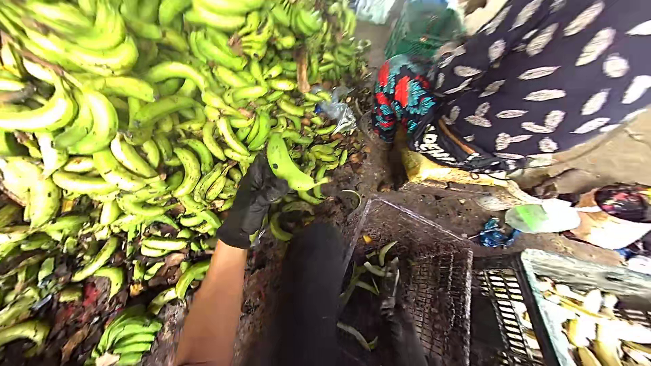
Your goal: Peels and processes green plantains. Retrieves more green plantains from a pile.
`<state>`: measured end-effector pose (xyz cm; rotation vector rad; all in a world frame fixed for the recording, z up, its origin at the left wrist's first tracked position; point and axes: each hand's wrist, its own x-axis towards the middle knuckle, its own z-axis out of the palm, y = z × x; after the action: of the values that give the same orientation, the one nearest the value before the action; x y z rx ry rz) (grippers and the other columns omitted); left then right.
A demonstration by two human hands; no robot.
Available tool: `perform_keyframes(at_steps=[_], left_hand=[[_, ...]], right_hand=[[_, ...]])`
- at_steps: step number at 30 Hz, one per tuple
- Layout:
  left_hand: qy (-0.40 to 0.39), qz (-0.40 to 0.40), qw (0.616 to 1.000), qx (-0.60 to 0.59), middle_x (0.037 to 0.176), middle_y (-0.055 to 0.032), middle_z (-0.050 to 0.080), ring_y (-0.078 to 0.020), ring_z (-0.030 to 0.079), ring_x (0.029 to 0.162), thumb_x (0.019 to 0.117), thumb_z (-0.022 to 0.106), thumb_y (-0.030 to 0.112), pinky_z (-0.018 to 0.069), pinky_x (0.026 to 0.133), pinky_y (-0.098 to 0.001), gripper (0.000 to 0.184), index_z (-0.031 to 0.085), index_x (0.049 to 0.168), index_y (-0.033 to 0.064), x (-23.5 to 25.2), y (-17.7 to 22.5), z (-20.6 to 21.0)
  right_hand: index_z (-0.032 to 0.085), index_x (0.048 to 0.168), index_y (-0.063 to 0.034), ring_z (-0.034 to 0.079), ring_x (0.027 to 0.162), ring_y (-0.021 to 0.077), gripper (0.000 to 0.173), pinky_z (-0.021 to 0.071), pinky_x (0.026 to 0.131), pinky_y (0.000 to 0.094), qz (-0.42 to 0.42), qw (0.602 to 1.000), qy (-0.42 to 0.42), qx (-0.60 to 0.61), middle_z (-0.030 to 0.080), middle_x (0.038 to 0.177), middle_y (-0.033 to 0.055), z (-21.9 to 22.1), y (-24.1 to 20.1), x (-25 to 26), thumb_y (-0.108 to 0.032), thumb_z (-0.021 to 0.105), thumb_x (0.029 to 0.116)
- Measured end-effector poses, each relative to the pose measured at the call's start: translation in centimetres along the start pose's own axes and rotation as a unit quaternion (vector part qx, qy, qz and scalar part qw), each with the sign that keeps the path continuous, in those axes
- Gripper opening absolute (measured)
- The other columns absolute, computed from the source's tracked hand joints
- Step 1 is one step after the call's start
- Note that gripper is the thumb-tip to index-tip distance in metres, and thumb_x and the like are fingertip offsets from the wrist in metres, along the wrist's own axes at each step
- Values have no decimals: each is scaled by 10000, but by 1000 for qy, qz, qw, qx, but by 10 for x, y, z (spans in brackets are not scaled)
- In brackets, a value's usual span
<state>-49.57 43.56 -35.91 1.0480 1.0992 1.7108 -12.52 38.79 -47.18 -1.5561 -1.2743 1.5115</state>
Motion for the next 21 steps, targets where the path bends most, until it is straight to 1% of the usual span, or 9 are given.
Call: perform_keyframes(at_steps=[4, 6, 8, 9, 11, 13, 14, 17, 21], left_hand=[[25, 39, 999, 9, 1212, -81, 681, -205, 699, 1026, 915, 715, 139, 619, 864, -393, 602, 450, 1451, 75, 16, 1, 105], [-39, 57, 995, 73, 1151, -56, 695, -123, 691, 1012, 874, 734, 174, 598, 873, -306, 599, 487, 1396, 15, 6, -7, 150], [-86, 80, 983, 139, 1043, -26, 705, -18, 674, 936, 864, 752, 163, 574, 849, -212, 489, 574, 1267, -49, -14, -17, 191], [-112, 78, 979, 151, 1055, -35, 705, 0, 665, 949, 865, 751, 146, 561, 870, -195, 475, 589, 1257, -67, -26, -20, 209], [-169, 62, 970, 165, 1066, -31, 712, 3, 667, 956, 851, 765, 131, 561, 878, -187, 449, 617, 1234, -52, -43, -23, 232], [-209, 29, 966, 150, 1125, -79, 721, -70, 689, 998, 843, 782, 132, 574, 905, -245, 502, 620, 1282, -53, -50, -37, 237], [-209, -4, 971, 118, 1125, -74, 715, -86, 693, 993, 845, 765, 148, 587, 890, -256, 540, 586, 1316, -48, -46, -41, 238], [-161, -118, 979, 35, 1113, -120, 686, -196, 697, 901, 919, 677, 200, 617, 765, -368, 584, 479, 1440, 28, -39, -61, 236], [-127, -166, 974, -85, 944, -92, 645, -184, 673, 764, 1040, 500, 215, 621, 699, -363, 492, 364, 1488, 63, -31, -85, 247]], right_hand=[[560, 1259, 98, 616, 759, 53, 557, 554, 694, 268, -179, 974, 92, -100, 651, 910, 66, 0, -49, -3, -397, 493, 1013], [549, 1291, 151, 668, 856, 73, 635, 572, 797, 273, -359, 896, 226, -131, 699, 998, 148, -9, -96, -14, -427, 479, 1037], [498, 1354, 55, 650, 942, -16, 629, 569, 863, 195, -454, 835, 295, -101, 670, 1076, 71, -17, -130, -30, -500, 397, 1078], [505, 1348, 26, 660, 940, -3, 554, 582, 852, 206, -438, 845, 292, -95, 670, 1085, 57, -18, -128, -37, -454, 410, 1087], [567, 1277, 106, 673, 923, 124, 401, 569, 859, 326, -263, 943, 189, -81, 694, 1044, 134, -19, -91, -41, -214, 501, 1045], [564, 1299, 64, 658, 846, 171, 354, 572, 794, 385, -36, 998, 36, -33, 676, 994, 130, -28, -46, -39, -182, 468, 1063], [545, 1296, 35, 624, 725, 139, 370, 567, 675, 350, -1, 1000, 20, 23, 637, 890, 77, -31, -31, -36, -235, 419, 1076], [532, 1318, 39, 607, 688, 56, 515, 566, 636, 280, -90, 984, 116, 97, 647, 864, 13, -48, -24, -36, -392, 428, 1056], [542, 1411, 46, 638, 1074, 36, 604, 542, 959, 257, -273, 946, 171, 23, 676, 1244, 73, -54, -35, -19, -430, 527, 1038]])
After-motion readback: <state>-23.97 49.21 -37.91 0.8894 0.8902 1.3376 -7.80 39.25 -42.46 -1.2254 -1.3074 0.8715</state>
